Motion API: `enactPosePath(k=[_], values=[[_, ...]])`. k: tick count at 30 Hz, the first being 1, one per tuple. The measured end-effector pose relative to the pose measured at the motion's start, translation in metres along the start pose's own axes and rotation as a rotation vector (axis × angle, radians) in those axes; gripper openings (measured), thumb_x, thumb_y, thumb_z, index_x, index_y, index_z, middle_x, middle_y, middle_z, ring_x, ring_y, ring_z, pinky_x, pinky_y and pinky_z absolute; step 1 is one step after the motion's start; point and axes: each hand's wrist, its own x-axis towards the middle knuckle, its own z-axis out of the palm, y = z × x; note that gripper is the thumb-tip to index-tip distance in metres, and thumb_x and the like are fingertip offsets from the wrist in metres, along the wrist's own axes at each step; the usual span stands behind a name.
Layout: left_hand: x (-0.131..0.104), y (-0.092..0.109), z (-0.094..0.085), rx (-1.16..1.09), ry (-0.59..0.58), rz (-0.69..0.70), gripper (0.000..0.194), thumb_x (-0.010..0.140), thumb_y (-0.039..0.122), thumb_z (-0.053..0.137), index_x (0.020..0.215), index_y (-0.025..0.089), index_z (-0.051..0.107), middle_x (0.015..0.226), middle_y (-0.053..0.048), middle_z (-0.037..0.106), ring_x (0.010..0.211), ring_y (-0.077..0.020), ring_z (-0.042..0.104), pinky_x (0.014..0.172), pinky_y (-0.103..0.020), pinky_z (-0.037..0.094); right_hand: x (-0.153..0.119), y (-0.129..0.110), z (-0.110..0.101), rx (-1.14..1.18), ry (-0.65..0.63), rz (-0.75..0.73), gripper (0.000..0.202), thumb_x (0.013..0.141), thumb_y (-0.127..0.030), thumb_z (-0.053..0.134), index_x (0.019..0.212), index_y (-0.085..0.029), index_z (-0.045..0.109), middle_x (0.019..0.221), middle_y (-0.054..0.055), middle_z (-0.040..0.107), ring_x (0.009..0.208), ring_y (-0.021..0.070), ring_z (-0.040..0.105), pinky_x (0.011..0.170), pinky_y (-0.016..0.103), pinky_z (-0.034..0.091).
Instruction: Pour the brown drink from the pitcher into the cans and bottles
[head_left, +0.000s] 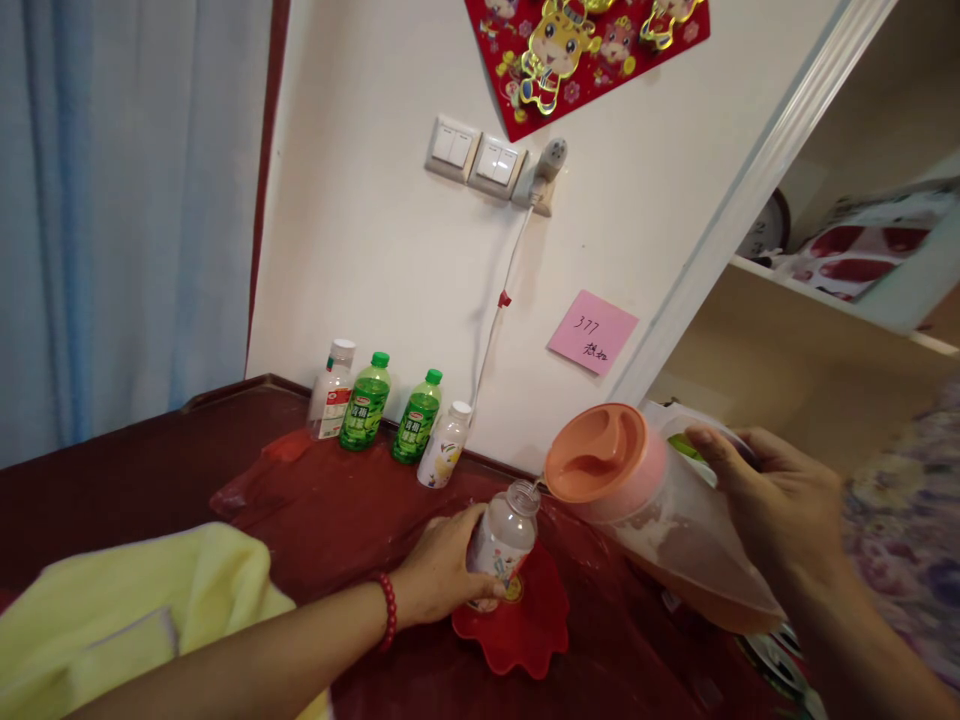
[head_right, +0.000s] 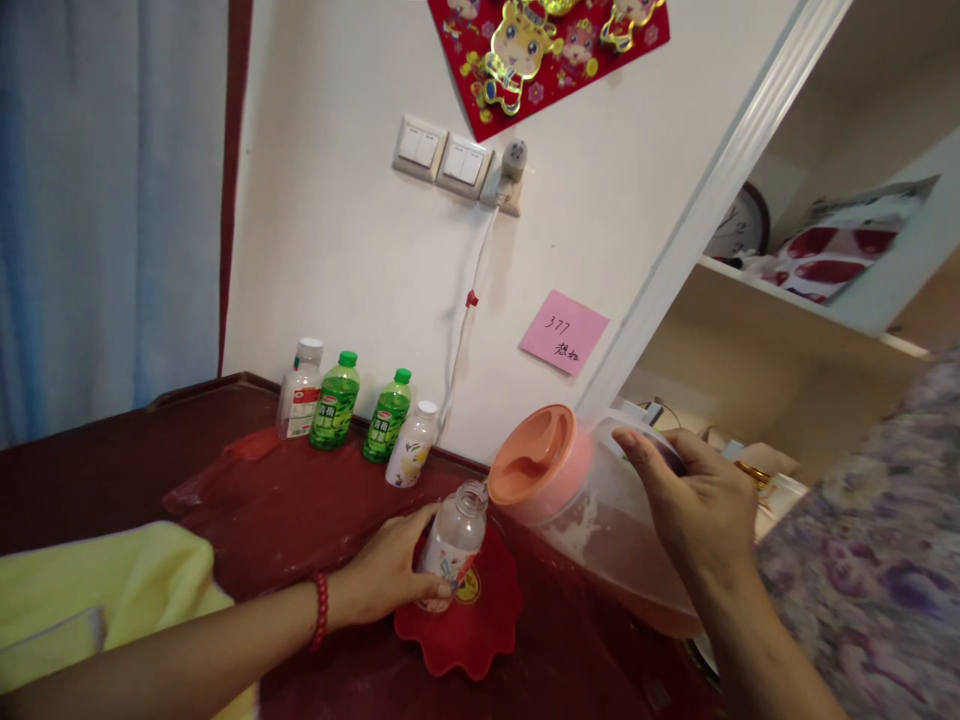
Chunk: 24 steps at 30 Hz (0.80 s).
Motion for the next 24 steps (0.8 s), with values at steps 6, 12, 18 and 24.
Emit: enactPosePath(k=[6, 12, 18, 24], values=[[0.0006, 0.0005, -0.0004, 0.003, -0.004, 0.01, 0.079, 0.068, 0.033, 0.09, 0.142, 0.025, 0.062, 0.139, -0.008, 0.075, 0.126, -0.0365, 0.068, 0.11, -0.044, 0.05, 0.0003, -0.001, 0.0015, 0.014, 0.017, -0.019, 0.064, 0.066, -0.083, 0.072, 0.071, -0.019, 0.072, 0.059, 0.0, 0.054, 0.062, 0.0194, 0.047, 0.059, 0.033, 0.034], [0.0001, 0.0, -0.0001, -0.003, -0.001, 0.008, 0.078, 0.067, 0.032, 0.091, 0.14, 0.025, 0.063, 0.139, -0.008, 0.076, 0.125, -0.036, 0.069, 0.11, -0.044, 0.05, -0.0005, -0.0035, 0.0002, -0.002, 0.021, -0.021, 0.062, 0.065, -0.082, 0.07, 0.066, -0.02, 0.07, 0.055, 0.001, 0.053, 0.061, 0.0197, 0.046, 0.057, 0.033, 0.034], [0.0008, -0.0008, 0.0007, -0.004, 0.004, 0.013, 0.076, 0.068, 0.032, 0.091, 0.139, 0.025, 0.065, 0.138, -0.008, 0.076, 0.125, -0.0364, 0.069, 0.111, -0.044, 0.05, 0.0018, 0.0034, -0.0016, 0.003, 0.004, -0.035, 0.062, 0.072, -0.081, 0.075, 0.075, -0.019, 0.075, 0.062, 0.001, 0.058, 0.065, 0.0205, 0.05, 0.06, 0.033, 0.036], [0.0006, -0.0006, 0.0003, 0.01, 0.003, 0.006, 0.078, 0.068, 0.033, 0.09, 0.14, 0.025, 0.063, 0.138, -0.009, 0.076, 0.124, -0.0366, 0.069, 0.109, -0.044, 0.051, 0.0029, 0.0052, -0.001, -0.005, 0.003, -0.022, 0.065, 0.07, -0.083, 0.075, 0.078, -0.019, 0.076, 0.063, 0.002, 0.059, 0.065, 0.0209, 0.05, 0.06, 0.034, 0.036]])
